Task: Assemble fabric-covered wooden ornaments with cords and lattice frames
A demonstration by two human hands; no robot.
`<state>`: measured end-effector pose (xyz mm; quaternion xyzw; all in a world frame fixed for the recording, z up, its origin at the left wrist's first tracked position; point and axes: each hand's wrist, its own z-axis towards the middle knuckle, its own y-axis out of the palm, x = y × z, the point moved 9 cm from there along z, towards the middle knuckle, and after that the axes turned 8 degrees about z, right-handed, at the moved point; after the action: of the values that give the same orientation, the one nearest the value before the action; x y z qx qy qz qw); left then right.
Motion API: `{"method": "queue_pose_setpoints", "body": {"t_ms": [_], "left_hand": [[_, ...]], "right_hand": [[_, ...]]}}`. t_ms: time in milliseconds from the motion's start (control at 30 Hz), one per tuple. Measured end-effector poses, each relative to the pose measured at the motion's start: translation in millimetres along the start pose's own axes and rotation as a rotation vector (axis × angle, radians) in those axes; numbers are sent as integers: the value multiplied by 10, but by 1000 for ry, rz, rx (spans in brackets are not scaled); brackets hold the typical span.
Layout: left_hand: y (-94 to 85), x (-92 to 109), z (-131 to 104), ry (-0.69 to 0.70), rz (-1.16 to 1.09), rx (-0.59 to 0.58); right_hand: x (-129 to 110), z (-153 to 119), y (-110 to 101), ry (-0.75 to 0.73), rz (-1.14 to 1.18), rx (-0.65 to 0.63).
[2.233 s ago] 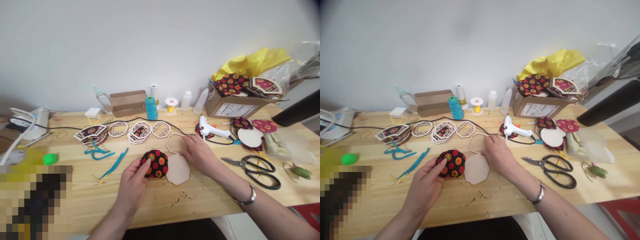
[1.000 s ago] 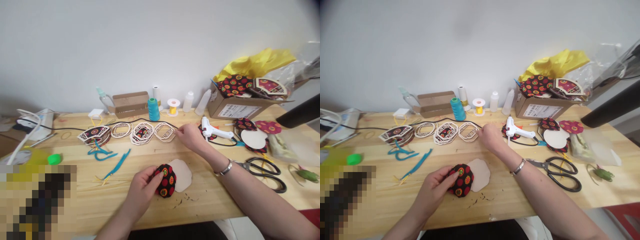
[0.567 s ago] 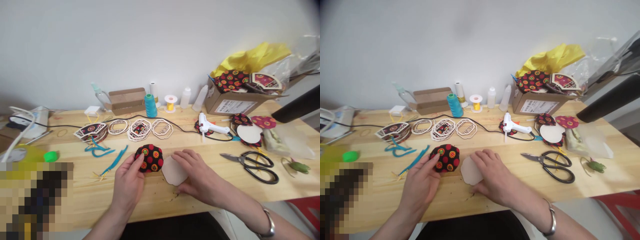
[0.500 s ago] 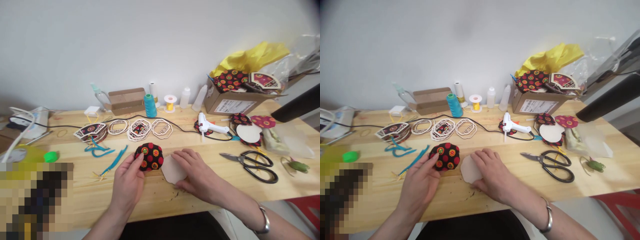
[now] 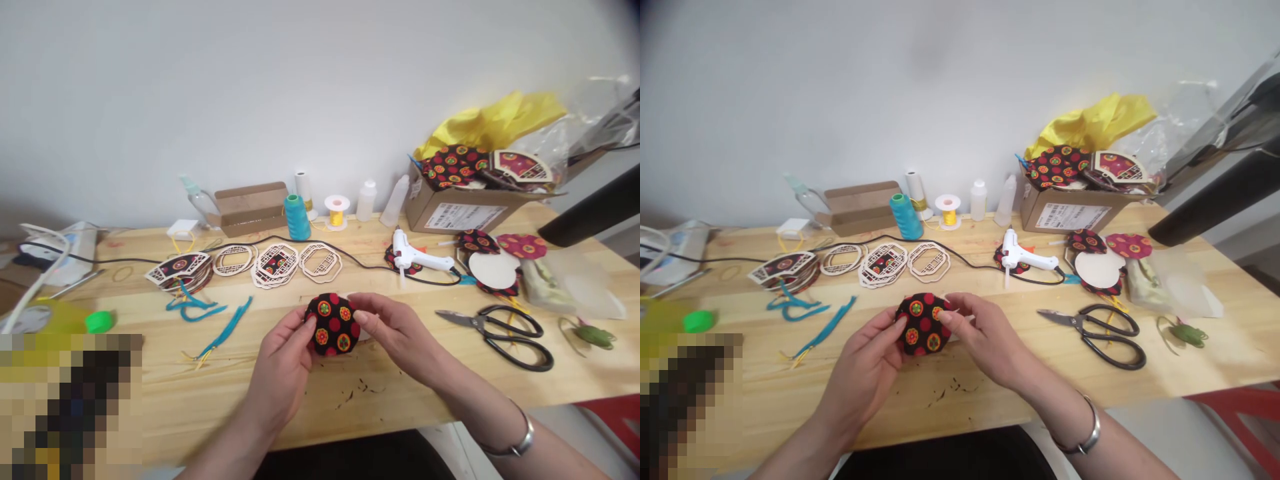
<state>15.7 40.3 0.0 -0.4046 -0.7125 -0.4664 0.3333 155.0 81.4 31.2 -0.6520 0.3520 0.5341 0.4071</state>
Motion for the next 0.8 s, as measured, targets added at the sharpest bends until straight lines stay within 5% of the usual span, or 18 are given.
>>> {"method": "queue_pose_setpoints", "body": {"t_ms": [233, 533, 800], "left_hand": [[95, -103, -19, -21, 54, -78], [-76, -161, 31, -49, 196, 25], [-28, -205, 30, -54, 190, -54]], "right_hand": [[269, 40, 28, 223, 491, 50], [294, 1, -23, 245, 448, 93], [356, -13, -93, 172, 258, 135]]}}
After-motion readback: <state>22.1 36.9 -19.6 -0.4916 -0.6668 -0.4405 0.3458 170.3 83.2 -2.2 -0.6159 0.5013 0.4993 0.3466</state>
